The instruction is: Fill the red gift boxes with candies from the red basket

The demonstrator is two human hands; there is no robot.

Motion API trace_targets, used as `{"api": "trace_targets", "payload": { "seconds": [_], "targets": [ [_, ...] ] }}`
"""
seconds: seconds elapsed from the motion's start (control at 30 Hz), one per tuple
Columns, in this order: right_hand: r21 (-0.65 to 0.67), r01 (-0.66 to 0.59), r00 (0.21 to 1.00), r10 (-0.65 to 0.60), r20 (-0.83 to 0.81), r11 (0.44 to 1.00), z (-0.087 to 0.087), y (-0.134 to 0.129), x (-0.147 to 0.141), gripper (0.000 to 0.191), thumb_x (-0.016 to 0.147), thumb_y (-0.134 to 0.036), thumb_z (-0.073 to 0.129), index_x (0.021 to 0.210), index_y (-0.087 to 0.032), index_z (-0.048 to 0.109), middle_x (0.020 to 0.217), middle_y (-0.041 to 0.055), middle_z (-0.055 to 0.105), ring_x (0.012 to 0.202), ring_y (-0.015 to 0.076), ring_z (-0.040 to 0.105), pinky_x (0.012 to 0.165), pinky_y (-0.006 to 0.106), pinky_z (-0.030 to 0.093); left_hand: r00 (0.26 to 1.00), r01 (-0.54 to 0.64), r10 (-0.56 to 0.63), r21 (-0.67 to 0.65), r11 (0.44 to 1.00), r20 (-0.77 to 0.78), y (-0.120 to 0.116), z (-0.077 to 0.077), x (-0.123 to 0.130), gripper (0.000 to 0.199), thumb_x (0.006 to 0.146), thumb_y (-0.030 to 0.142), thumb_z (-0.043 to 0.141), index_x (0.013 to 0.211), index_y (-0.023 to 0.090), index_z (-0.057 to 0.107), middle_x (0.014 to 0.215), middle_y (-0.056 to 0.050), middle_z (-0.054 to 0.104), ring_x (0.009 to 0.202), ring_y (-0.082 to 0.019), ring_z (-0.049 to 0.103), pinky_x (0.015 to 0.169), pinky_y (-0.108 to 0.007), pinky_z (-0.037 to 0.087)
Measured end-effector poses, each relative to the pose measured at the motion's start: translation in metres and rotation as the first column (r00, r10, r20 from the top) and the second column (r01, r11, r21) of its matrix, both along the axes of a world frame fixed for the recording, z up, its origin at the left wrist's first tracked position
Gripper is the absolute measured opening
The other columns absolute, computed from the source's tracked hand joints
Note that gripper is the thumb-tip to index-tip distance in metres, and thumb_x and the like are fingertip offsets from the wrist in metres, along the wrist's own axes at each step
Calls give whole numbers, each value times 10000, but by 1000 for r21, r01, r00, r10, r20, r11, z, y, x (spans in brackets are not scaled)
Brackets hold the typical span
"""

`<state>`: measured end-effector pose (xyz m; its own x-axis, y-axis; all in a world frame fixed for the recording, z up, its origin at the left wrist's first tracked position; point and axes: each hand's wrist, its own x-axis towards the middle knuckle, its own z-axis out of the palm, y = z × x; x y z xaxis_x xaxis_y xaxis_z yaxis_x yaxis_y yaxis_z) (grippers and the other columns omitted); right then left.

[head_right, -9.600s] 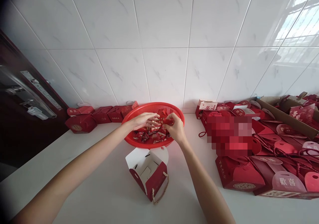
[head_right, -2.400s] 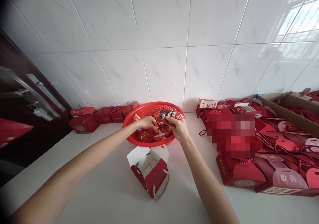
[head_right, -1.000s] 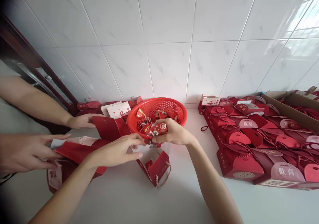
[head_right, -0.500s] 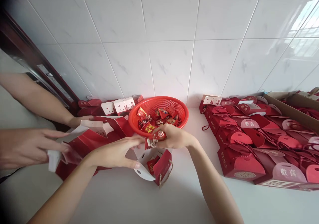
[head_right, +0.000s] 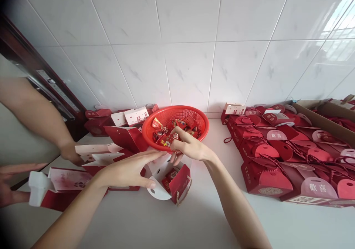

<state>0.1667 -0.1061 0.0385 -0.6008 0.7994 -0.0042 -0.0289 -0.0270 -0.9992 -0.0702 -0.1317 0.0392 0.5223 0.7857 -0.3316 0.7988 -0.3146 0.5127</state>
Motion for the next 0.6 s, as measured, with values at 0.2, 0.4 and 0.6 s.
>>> {"api": "trace_targets", "payload": {
  "seconds": [0.2, 0.4, 0.6],
  "targets": [
    [313, -353, 905, 237, 354, 882, -5, 0, 1, 106, 788, -215, 734, 893, -205, 732, 814, -11, 731, 716, 136, 677, 614, 196, 502, 1000, -4, 5, 15, 1000, -16, -3, 2, 3, 858, 695, 442, 782, 1491, 330, 480, 1488, -71, 556, 1365, -368, 506, 1007, -387, 494],
    [356, -332, 850, 112, 515, 873, -9, 4, 4, 266, 798, -240, 745, 1062, -210, 766, 1075, 62, 769, 867, 202, 733, 674, 238, 514, 1000, -11, 12, 20, 1000, -25, -4, 1, 3, 963, 693, 433, 774, 1561, 324, 371, 1556, -66, 486, 1442, -367, 414, 1054, -408, 469],
    [274, -515, 730, 248, 636, 812, -1, -2, 12, 244, 846, -334, 734, 1029, -176, 764, 904, 42, 770, 783, 168, 699, 659, 226, 488, 1000, -17, 19, 74, 997, -23, -14, 7, 6, 866, 737, 418, 733, 1538, 318, 421, 1602, -47, 403, 1446, -344, 408, 1094, -404, 453]
  ]
}}
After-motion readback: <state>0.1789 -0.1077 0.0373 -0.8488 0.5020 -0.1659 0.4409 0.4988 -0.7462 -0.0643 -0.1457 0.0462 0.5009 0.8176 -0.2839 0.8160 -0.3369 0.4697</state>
